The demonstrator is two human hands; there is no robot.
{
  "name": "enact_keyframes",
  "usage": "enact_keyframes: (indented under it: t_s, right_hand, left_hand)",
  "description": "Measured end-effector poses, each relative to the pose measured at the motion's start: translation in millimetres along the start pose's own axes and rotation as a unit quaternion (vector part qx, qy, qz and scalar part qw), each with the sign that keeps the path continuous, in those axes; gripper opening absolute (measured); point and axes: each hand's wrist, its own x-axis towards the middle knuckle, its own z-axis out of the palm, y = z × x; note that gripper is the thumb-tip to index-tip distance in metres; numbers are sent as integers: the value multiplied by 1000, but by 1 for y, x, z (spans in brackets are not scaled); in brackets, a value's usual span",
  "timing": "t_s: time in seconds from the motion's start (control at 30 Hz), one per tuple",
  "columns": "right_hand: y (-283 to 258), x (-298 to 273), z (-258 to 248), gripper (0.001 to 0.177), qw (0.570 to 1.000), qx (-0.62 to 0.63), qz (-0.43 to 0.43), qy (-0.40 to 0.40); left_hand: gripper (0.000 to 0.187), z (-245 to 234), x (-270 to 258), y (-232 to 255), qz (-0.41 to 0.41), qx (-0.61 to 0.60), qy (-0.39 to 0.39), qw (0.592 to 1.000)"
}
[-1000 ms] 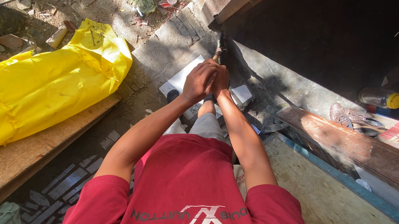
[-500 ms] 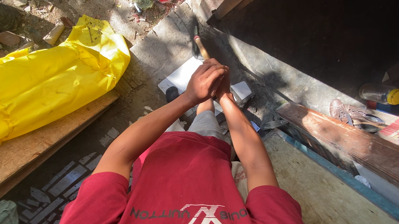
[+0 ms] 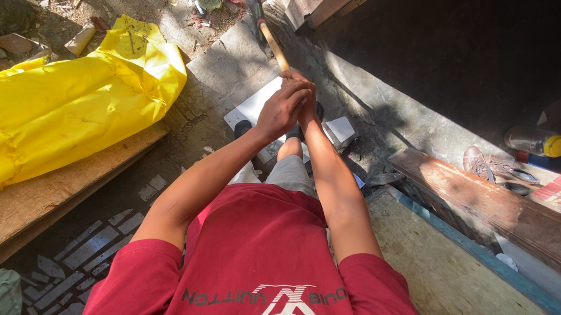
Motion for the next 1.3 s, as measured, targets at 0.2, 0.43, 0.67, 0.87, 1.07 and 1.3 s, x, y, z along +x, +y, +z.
enact_keyframes:
  t_s: [0.2, 0.43, 0.67, 0.87, 1.07, 1.3]
  right_hand:
    - [-52, 4, -24, 18, 995, -73, 13, -60]
    - [-33, 9, -15, 17, 991, -130, -3, -42]
    - [35, -6, 19, 19, 988, 127, 77, -33]
    - [11, 5, 18, 18, 992, 102, 65, -38]
    - [-5, 9, 11, 17, 995, 86, 41, -27]
    - [11, -6, 29, 17, 998, 61, 21, -11]
  left_hand:
    - [21, -14, 7, 14, 69, 34, 38, 996]
    - [16, -17, 12, 18, -28, -28, 83, 996]
    - [20, 0, -6, -16, -26, 34, 36, 998]
    - [18, -5, -4, -12, 20, 62, 21, 998]
    - [16, -22, 15, 15, 27, 24, 90, 995]
    - [15, -16, 7, 0, -12, 25, 85, 996]
